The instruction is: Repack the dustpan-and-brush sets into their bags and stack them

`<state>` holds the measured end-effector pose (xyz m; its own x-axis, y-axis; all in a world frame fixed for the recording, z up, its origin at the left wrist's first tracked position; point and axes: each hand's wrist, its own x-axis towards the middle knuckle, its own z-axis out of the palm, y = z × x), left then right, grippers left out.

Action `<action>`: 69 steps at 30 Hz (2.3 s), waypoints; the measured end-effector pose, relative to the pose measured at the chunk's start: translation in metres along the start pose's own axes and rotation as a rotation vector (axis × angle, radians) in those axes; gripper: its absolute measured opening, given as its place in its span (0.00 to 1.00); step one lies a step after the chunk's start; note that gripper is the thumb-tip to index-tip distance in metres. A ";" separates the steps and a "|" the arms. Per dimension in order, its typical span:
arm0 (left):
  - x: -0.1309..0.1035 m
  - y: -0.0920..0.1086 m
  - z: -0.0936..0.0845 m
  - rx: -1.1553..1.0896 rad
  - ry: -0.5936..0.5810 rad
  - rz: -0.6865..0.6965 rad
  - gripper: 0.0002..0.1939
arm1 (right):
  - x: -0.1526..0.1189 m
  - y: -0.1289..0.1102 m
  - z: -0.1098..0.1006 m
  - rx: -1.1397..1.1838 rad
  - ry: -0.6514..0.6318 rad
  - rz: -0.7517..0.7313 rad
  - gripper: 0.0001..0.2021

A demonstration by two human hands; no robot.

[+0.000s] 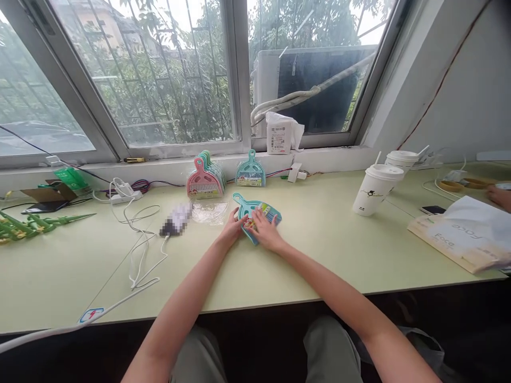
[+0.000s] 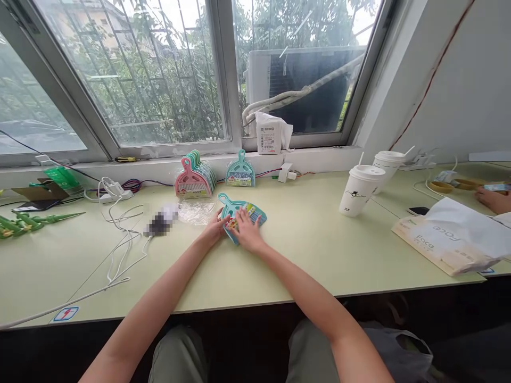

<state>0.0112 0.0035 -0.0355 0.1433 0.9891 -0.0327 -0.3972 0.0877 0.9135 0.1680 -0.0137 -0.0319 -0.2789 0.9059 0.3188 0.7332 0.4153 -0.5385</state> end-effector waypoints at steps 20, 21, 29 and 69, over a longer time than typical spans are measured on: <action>-0.002 0.009 0.005 0.082 -0.053 0.182 0.42 | 0.004 0.016 -0.005 1.103 0.074 0.391 0.21; -0.002 0.010 0.005 0.110 -0.071 0.173 0.42 | 0.005 0.017 -0.005 1.178 0.055 0.427 0.16; 0.003 0.031 -0.023 0.870 0.339 0.370 0.30 | 0.007 0.028 -0.014 1.261 0.128 0.480 0.10; -0.007 0.034 -0.038 1.761 0.392 0.306 0.18 | 0.007 0.042 -0.033 1.190 -0.134 0.536 0.09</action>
<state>-0.0376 0.0045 -0.0192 -0.0417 0.9349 0.3524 0.9767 -0.0361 0.2114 0.2170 0.0068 -0.0267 -0.2351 0.9531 -0.1906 -0.2021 -0.2397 -0.9496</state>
